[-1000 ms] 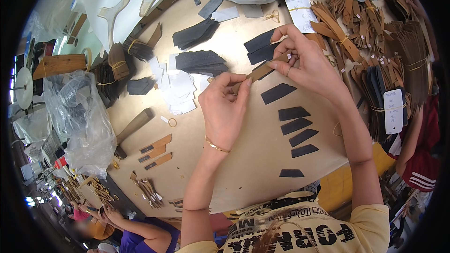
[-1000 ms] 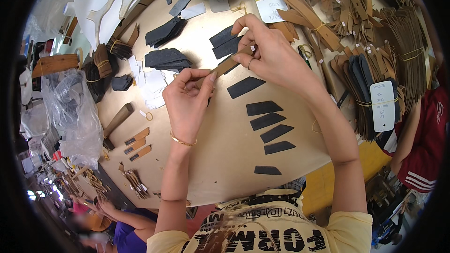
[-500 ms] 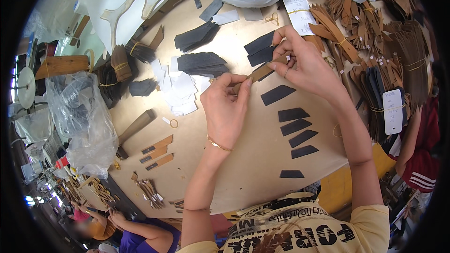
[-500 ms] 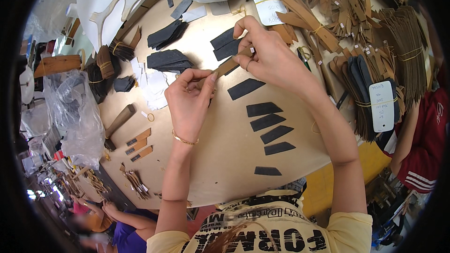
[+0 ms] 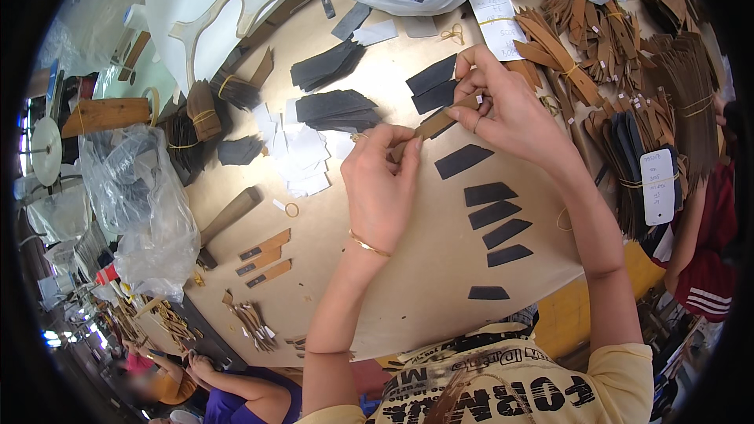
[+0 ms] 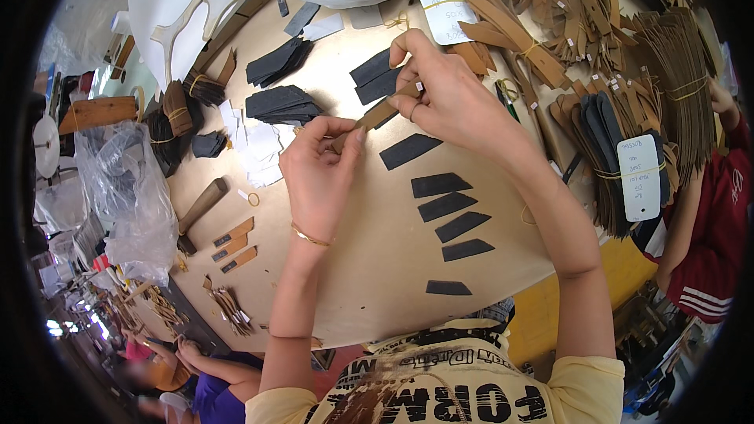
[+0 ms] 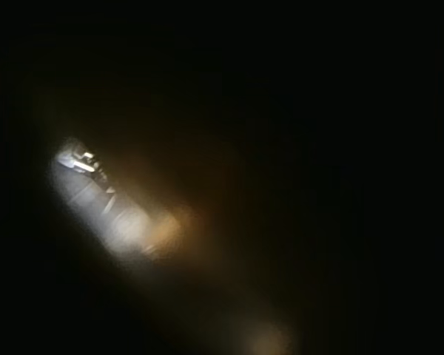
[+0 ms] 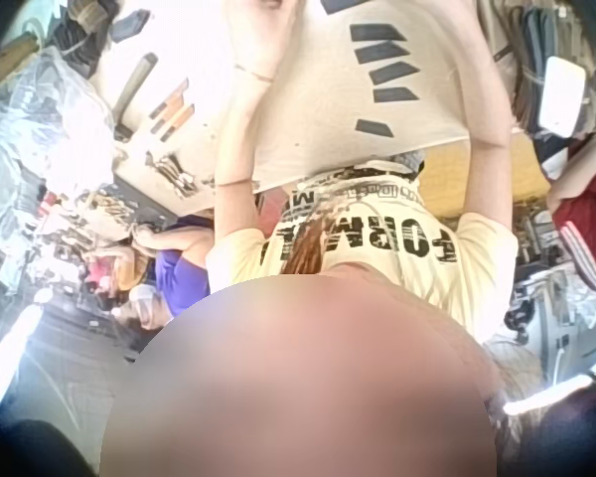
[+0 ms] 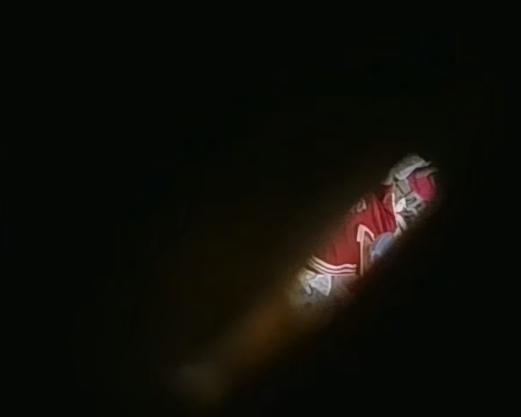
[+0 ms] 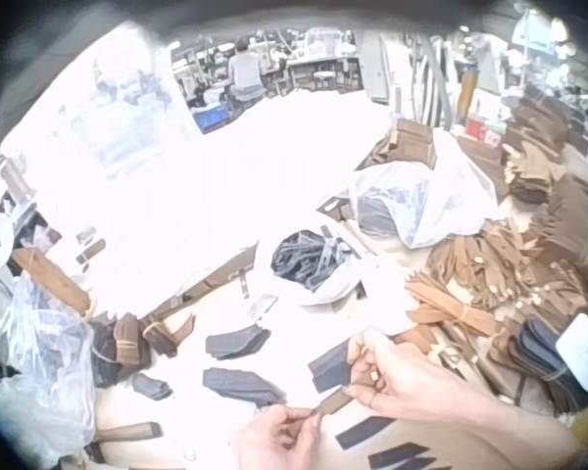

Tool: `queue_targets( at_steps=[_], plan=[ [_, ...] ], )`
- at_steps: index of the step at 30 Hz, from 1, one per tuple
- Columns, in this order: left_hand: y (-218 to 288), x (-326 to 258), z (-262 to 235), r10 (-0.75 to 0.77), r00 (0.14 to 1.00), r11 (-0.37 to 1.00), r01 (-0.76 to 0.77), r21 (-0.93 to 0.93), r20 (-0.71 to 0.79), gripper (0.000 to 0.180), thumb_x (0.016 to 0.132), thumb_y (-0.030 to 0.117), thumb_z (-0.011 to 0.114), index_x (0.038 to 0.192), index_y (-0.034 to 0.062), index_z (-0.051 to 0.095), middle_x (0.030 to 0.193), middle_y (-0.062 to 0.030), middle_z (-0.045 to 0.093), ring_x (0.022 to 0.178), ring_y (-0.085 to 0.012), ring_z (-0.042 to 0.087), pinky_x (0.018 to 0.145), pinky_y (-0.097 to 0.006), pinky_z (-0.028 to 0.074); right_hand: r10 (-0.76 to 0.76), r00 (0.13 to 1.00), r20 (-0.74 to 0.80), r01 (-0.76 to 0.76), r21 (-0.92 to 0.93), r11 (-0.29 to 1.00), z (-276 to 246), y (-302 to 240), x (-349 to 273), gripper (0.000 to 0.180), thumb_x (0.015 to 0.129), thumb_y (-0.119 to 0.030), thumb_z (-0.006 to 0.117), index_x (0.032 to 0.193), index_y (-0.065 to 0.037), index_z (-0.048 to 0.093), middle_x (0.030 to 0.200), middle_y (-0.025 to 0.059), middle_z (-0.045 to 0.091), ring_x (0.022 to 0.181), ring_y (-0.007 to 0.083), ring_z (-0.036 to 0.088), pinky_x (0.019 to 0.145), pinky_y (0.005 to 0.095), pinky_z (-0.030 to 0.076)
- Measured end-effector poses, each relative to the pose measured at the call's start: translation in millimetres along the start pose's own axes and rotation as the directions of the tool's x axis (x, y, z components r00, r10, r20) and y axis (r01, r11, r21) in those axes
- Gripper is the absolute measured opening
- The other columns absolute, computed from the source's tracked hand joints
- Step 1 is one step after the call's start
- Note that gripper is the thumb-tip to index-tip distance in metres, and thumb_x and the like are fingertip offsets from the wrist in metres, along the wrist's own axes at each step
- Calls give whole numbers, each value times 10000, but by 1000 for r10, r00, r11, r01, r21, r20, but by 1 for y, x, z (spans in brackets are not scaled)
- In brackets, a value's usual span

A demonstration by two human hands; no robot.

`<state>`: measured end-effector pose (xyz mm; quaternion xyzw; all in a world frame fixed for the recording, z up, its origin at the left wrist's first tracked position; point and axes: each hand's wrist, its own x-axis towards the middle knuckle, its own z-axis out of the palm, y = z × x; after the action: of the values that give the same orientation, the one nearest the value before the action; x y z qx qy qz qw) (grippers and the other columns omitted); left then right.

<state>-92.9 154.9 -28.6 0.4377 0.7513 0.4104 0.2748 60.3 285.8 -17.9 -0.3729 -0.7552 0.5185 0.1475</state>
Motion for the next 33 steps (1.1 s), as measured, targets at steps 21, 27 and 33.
queue_targets(
  at_steps=[21, 27, 33],
  plan=[
    [-1, -25, 6, 347, 930, 570, -313, 760, 123, 391, 839, 79, 680, 1202, 224, 690, 1073, -66, 578, 770, -227, 617, 638, -340, 511, 58, 998, -26, -56, 53, 997, -14, -5, -8, 461, 850, -15, 705, 1230, -72, 451, 834, 12, 618, 735, 57, 563, 634, 226, 443],
    [4, -43, 23, 318, 940, 389, -249, 887, 124, 528, 827, 67, 626, 1350, 129, 587, 1054, -57, 577, 803, -189, 571, 630, -308, 475, 63, 997, -34, -59, 116, 991, -18, 3, -9, 461, 857, -7, 697, 1243, -69, 453, 828, 5, 607, 720, 52, 555, 633, 217, 441],
    [10, -44, 30, 299, 940, 335, -267, 903, 167, 536, 831, 69, 615, 1361, 21, 554, 1062, -55, 551, 865, -187, 555, 675, -295, 460, 24, 996, -81, -17, 86, 996, -16, 8, -8, 447, 857, -11, 693, 1230, -58, 451, 784, 40, 618, 658, 92, 569, 597, 249, 468]
  ],
)
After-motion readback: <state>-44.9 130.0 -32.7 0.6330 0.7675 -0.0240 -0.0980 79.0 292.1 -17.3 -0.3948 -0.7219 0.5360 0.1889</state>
